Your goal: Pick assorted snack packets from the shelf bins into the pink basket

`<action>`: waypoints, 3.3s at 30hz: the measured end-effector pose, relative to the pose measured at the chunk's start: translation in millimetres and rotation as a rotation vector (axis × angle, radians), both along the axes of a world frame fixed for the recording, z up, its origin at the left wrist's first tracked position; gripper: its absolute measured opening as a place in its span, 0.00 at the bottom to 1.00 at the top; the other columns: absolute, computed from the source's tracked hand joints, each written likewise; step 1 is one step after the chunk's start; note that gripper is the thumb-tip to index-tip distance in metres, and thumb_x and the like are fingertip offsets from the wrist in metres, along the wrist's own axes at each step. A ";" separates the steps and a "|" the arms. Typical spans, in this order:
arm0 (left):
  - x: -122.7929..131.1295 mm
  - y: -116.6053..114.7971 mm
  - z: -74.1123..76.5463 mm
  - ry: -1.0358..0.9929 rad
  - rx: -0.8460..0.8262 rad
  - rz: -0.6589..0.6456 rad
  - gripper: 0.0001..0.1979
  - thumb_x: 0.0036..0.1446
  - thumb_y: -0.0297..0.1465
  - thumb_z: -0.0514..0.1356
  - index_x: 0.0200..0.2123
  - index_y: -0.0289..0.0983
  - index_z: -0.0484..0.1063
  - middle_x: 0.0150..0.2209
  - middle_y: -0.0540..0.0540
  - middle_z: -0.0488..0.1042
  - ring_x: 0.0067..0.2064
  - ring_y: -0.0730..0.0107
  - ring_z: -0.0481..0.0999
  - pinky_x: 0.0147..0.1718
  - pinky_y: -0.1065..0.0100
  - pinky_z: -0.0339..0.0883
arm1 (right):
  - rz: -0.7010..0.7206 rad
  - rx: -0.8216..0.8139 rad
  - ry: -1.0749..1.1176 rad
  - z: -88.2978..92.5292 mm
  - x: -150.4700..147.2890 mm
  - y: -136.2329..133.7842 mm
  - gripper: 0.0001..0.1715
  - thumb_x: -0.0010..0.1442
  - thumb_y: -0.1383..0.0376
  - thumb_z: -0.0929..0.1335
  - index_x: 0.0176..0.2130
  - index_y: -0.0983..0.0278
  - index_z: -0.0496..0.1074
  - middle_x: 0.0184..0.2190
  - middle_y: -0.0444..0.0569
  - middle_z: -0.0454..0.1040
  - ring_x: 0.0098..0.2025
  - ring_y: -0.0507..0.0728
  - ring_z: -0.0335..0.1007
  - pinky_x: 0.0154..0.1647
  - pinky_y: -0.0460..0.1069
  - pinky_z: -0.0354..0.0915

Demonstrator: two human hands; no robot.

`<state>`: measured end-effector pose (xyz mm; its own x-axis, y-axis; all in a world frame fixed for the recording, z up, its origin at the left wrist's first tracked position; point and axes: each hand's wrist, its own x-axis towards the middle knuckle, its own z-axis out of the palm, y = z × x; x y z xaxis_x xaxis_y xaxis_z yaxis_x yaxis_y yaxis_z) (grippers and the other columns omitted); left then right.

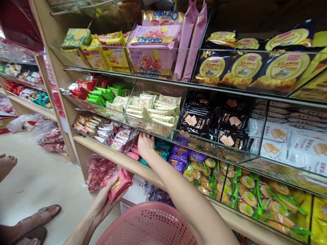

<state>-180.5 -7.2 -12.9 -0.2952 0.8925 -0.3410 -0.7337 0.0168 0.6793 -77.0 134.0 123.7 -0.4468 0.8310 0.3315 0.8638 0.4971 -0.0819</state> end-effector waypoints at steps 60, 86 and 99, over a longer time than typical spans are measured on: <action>173.7 -104.8 63.5 -0.111 -0.007 -0.806 0.24 0.60 0.45 0.52 0.49 0.33 0.69 0.40 0.40 0.78 0.36 0.68 0.78 0.36 0.70 0.72 | 0.150 -0.651 0.640 -31.7 243.7 -224.7 0.19 0.56 0.58 0.68 0.46 0.61 0.71 0.42 0.49 0.72 0.44 0.56 0.68 0.48 0.55 0.63; 215.3 -132.7 39.0 -0.056 -0.280 -0.956 0.24 0.53 0.40 0.62 0.51 0.40 0.63 0.44 0.42 0.75 0.41 0.62 0.76 0.39 0.62 0.71 | 0.307 -1.033 0.213 -53.7 294.7 -242.1 0.56 0.46 0.45 0.71 0.64 0.63 0.49 0.62 0.59 0.55 0.64 0.66 0.49 0.62 0.60 0.50; 211.1 -134.1 44.2 -0.106 -0.261 -0.967 0.21 0.51 0.34 0.65 0.47 0.39 0.65 0.44 0.43 0.76 0.44 0.63 0.76 0.46 0.60 0.67 | 0.197 -0.718 0.058 -59.4 288.5 -269.0 0.58 0.51 0.62 0.68 0.65 0.50 0.28 0.65 0.53 0.51 0.62 0.69 0.51 0.57 0.67 0.55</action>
<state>30.6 -141.3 31.2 0.5599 0.6262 -0.5425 -0.3825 0.7762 0.5012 211.5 -135.0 64.3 -0.6079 0.7585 -0.2348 0.7488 0.4492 -0.4873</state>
